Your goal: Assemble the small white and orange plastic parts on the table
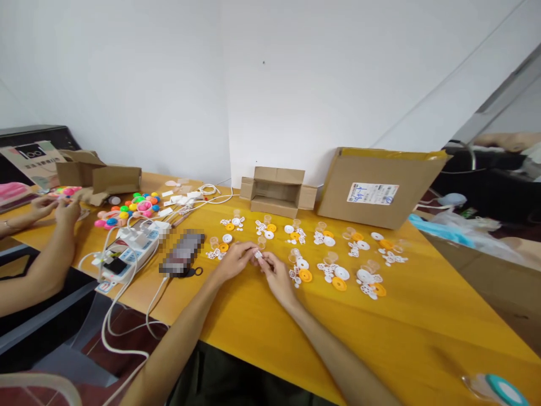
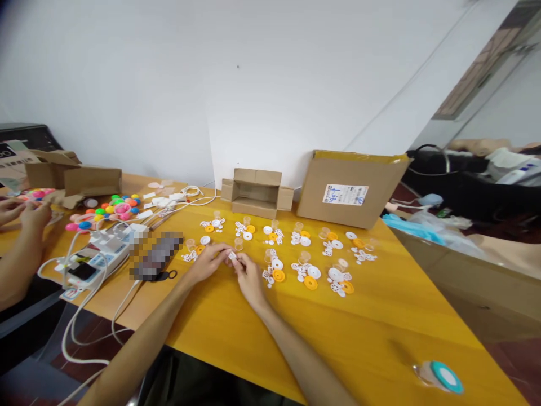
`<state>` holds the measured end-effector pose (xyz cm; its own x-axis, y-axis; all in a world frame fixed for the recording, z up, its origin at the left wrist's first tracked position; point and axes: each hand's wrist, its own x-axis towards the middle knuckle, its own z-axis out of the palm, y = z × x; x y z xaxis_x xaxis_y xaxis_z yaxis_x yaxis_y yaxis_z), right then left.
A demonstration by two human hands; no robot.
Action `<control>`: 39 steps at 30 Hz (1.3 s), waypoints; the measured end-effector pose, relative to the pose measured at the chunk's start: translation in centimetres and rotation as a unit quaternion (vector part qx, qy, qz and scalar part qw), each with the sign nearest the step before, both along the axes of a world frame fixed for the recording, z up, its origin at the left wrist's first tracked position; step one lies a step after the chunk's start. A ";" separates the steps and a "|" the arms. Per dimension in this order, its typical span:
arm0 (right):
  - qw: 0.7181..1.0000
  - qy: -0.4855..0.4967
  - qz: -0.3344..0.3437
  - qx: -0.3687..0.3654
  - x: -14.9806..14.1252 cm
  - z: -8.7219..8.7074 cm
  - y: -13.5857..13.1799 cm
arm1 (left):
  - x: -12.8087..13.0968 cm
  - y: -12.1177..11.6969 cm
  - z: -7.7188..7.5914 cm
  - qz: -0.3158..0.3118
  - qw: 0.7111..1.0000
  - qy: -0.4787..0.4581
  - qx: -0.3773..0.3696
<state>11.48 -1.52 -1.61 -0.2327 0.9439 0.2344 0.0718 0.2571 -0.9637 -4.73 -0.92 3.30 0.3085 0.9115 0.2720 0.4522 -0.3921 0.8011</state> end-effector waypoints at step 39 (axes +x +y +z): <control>0.999 0.015 0.027 0.027 0.6 0.7 1.4 | -0.2 1.1 -0.3 -0.065 0.993 -0.100 0.024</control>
<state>12.08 -0.09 -0.94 -0.2748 0.9163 0.2914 0.0283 0.3107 -0.9501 -4.89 0.17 2.98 0.3577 0.8524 0.3814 0.2291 -0.4760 0.8491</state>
